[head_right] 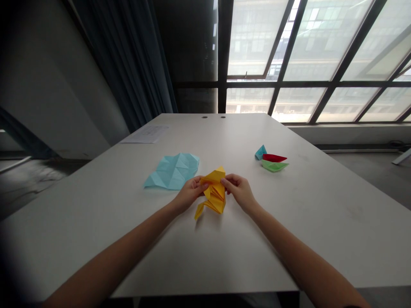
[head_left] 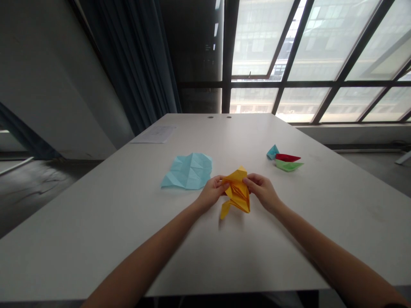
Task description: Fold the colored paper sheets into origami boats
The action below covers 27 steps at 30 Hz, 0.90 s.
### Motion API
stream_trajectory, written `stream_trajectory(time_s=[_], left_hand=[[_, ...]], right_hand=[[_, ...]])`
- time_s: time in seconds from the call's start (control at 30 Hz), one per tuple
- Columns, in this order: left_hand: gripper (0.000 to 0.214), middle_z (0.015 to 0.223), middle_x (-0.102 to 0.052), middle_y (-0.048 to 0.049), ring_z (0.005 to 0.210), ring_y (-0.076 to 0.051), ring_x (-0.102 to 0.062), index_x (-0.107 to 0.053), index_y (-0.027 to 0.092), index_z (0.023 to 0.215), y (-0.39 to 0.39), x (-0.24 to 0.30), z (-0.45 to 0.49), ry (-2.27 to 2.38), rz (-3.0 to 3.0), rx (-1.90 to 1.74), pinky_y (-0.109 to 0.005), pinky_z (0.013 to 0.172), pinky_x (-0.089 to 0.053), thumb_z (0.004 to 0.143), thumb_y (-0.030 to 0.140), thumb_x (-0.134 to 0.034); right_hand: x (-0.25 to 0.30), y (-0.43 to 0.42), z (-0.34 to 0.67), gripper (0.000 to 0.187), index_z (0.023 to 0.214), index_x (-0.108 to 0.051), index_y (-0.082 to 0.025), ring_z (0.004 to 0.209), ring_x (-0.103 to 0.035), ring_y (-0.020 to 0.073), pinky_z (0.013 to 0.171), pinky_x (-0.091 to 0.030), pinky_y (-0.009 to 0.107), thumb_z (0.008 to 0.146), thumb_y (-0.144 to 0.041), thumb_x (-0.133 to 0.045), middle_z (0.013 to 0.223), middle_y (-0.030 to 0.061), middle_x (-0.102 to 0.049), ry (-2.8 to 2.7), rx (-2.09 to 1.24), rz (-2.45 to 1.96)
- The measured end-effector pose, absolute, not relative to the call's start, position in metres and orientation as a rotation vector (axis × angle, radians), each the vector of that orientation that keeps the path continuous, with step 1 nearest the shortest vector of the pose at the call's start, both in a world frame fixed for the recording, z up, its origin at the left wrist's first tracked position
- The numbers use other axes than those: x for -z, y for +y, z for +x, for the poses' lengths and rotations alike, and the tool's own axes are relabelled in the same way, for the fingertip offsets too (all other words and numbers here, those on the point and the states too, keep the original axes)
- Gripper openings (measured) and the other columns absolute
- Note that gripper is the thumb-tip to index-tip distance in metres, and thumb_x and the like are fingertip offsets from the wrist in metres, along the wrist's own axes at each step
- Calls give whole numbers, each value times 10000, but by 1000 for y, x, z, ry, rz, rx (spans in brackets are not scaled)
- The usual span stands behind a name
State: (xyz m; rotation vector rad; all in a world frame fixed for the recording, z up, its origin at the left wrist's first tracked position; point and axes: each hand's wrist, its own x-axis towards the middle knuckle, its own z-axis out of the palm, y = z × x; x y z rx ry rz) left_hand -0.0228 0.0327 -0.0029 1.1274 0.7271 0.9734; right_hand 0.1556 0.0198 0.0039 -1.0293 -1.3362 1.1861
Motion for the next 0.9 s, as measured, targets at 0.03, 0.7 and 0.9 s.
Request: stream_trajectory(time_s=[0.03,0.7,0.9], left_hand=[[390,853,-639,-70,763,-165,-616,-544,118,910,32,2,-23,726,1104,-970,-304,730,-472,650,379,-672],[335,587,-537,15,523,-101,-523,-498,153,661,36,9,-24,1159,1481,-1160,-190,467,-392,739,478,-510],[331,560,-510,27,514,-92,-478,-491,157,647,31,1,-25,1344,1675,-1179,-188,469,-349,793,449,-437]], right_hand=[[-4,19,155,232,755,-623,-166,549,-504,94,494,-405,216,692,-388,-625,638,-3,-578,-1306,-1222,-1007],[-4,10,150,180,838,-616,-192,525,-505,105,528,-433,229,796,-318,-494,604,1,-547,-1905,-375,-1177],[-7,4,149,249,931,-631,-176,516,-506,88,529,-414,206,816,-339,-481,664,23,-588,-2106,-215,-1151]])
